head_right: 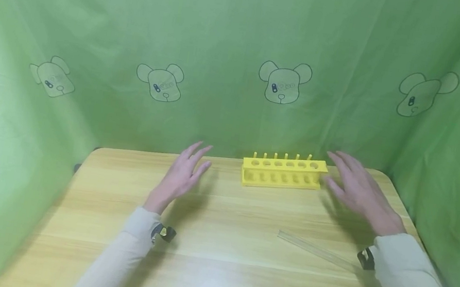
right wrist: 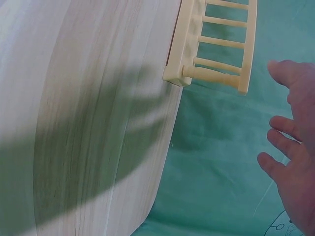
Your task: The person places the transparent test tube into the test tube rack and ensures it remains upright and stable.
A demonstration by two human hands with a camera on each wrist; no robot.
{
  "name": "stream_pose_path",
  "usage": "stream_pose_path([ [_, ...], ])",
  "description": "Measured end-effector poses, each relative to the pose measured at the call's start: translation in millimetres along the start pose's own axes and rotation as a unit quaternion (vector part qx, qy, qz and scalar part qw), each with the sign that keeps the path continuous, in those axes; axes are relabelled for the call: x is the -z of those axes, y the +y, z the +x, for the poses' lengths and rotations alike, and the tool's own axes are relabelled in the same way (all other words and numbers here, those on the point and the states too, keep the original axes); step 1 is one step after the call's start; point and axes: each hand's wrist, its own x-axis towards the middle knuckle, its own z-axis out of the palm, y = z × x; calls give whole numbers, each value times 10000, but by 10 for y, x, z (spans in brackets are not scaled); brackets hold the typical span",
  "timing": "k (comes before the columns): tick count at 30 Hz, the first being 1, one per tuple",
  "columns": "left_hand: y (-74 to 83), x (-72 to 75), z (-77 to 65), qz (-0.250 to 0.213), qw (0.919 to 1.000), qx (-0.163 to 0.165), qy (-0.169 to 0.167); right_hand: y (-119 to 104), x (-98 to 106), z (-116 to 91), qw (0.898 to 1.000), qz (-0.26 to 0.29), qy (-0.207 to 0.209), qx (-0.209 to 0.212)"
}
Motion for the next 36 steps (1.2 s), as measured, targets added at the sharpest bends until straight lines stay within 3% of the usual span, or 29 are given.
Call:
stream_pose_path([
  [24,274,-128,215,-687,9976,-40,28,-13,-30,142,9997,-81,-212,85],
  [36,316,-240,309,-883,9954,-242,265,-32,-107,166,9993,-150,45,326],
])
